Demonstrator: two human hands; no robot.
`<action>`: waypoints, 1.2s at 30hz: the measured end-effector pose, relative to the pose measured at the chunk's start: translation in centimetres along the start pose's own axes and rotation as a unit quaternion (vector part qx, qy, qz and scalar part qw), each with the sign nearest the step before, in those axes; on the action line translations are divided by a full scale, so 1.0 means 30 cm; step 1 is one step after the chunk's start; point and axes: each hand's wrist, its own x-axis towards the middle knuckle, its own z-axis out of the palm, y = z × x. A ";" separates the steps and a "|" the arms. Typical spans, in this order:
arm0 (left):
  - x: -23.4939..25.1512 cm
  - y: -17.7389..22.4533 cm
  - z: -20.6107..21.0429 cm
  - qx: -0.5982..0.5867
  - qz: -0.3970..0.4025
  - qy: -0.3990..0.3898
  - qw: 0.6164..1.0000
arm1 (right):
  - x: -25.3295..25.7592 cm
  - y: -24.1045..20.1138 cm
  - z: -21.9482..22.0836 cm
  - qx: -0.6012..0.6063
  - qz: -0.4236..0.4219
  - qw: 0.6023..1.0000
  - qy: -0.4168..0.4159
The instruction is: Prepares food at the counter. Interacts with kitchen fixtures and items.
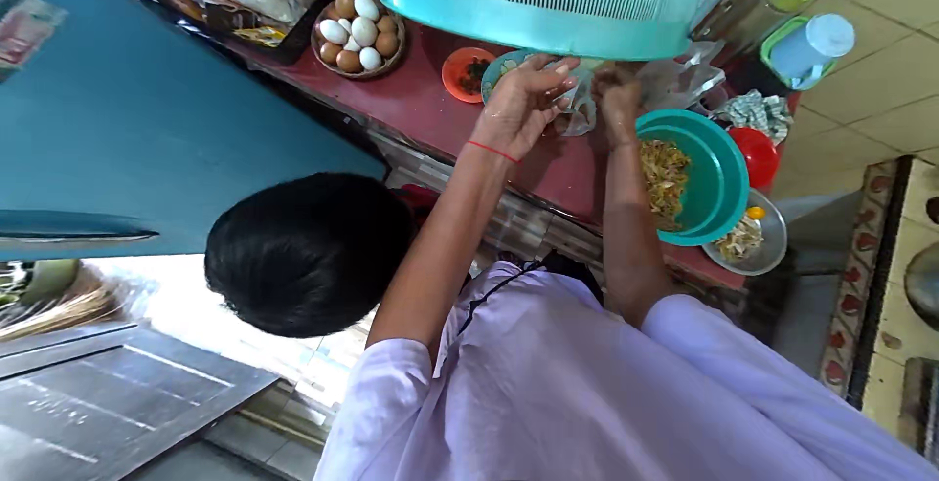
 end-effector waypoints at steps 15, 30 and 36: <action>0.013 0.033 0.011 -0.042 0.009 -0.018 0.999 | 0.006 0.195 0.093 -0.414 0.131 0.901 -0.005; -0.002 0.012 -0.031 -0.037 0.016 -0.031 0.999 | -0.037 0.190 0.105 -0.380 0.054 0.924 -0.003; -0.010 -0.016 -0.059 -0.031 0.020 -0.037 0.999 | -0.139 0.173 0.106 -0.398 -0.038 0.916 0.005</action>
